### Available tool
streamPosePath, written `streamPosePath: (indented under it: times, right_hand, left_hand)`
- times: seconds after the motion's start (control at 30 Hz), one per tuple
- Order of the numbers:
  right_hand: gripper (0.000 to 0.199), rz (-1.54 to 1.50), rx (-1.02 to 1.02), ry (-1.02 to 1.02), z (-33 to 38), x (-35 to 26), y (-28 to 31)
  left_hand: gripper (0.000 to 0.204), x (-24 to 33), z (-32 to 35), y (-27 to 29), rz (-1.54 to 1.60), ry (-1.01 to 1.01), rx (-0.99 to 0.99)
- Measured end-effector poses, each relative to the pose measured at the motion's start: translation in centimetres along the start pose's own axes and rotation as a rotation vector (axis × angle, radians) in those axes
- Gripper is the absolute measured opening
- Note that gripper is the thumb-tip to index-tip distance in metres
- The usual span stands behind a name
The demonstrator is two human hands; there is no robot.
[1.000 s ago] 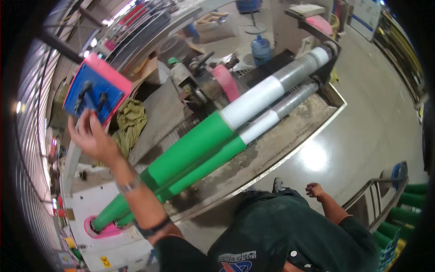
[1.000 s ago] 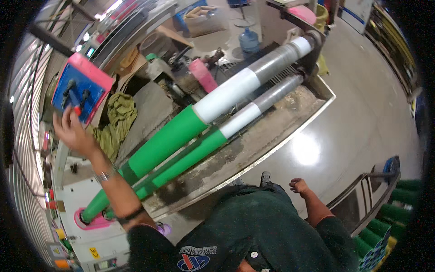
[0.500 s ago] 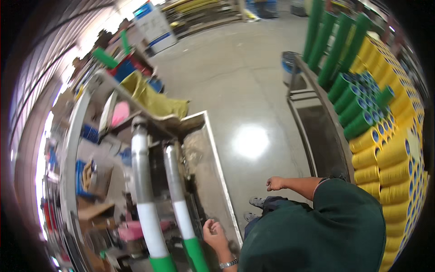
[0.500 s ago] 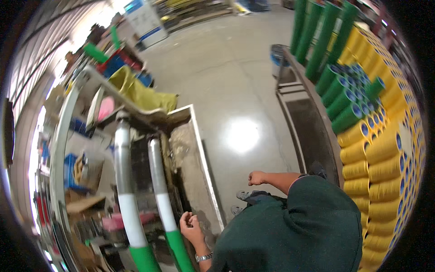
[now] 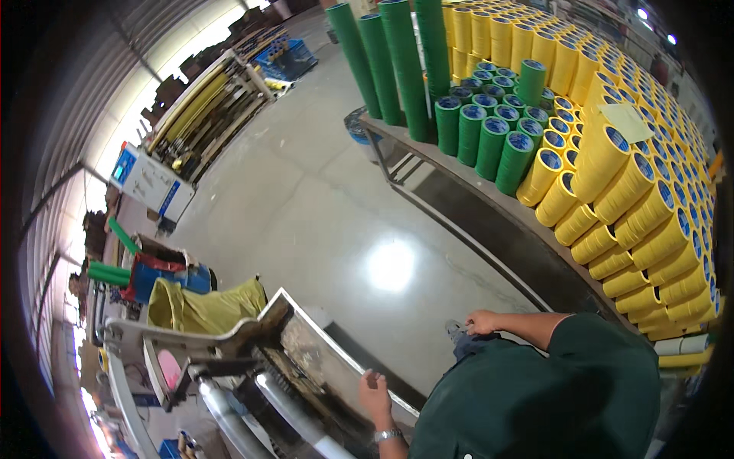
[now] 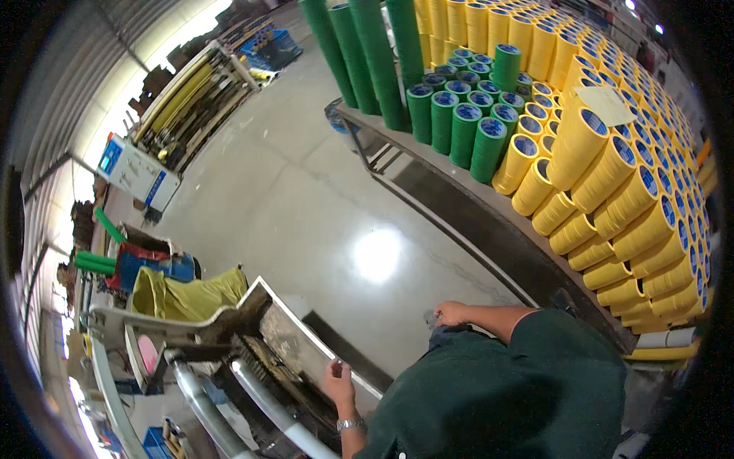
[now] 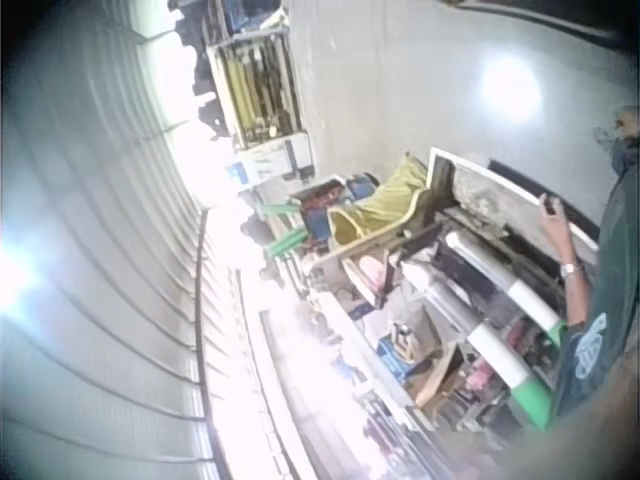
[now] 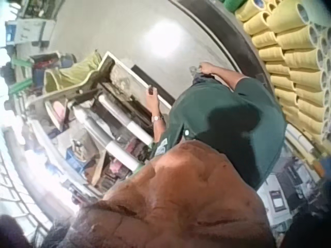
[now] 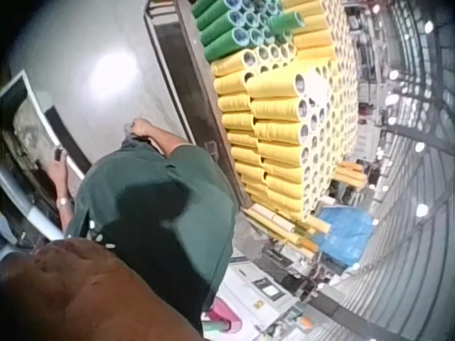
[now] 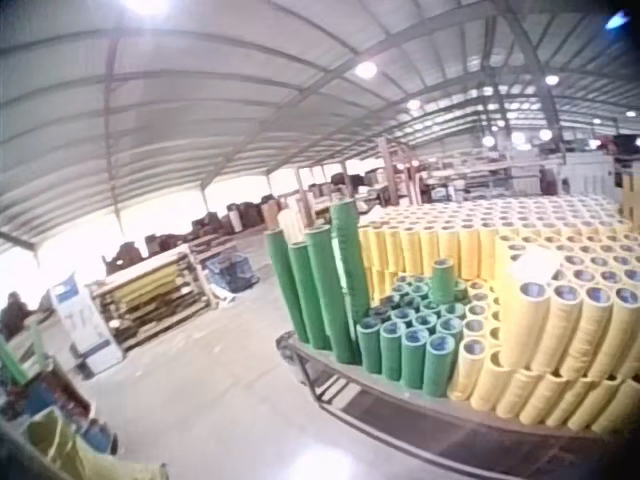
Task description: The person removes a green tape roll from a machine, stacks it on a table, and separates it into individual rolls. They then load a new roll onto the machine, activate the controls, and place finished rolls into a bin.
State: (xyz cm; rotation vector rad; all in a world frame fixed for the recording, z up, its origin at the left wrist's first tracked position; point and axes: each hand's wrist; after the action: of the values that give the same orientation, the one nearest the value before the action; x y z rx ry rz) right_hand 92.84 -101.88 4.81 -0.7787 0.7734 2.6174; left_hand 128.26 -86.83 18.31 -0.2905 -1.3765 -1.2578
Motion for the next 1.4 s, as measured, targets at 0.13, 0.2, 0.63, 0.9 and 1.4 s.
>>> streamPosePath:
  times: [0.13, 0.2, 0.63, 0.9, 1.4]
  right_hand:
    - [0.057, -0.114, 0.083, 0.127, -0.1, -1.4, 3.2]
    - [0.058, -0.159, 0.105, 0.135, -0.4, -2.6, 5.7]
    - [0.053, -0.411, 0.38, 0.335, -3.5, -11.5, 20.1]
    - [0.051, -0.417, 0.541, 0.35, -4.7, -21.6, 30.2]
    - [0.05, -0.192, 1.197, 0.62, 6.8, -27.0, 57.2]
  left_hand:
    - [0.037, -5.8, -4.3, -3.1, 0.019, 0.033, -0.089]
    - [0.036, -6.3, -5.6, -4.3, 0.061, 0.056, -0.139]
    - [0.014, -8.2, -21.5, -6.6, 0.283, 0.348, -0.283]
    - [0.032, -2.5, -39.1, -9.5, 0.226, 0.372, -0.456]
    - [0.051, 15.8, -53.7, -27.1, -0.103, 0.046, -0.63]
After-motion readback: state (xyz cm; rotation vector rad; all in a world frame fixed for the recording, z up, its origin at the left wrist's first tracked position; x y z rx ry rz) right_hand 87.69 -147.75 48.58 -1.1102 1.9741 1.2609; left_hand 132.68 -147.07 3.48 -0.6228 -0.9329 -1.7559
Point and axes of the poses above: each hand's wrist, its own z-axis away from the middle knuckle, its own y-axis out of the back of the hand, x = y × z, and after that the axes turned 3 degrees about -z, right-handed
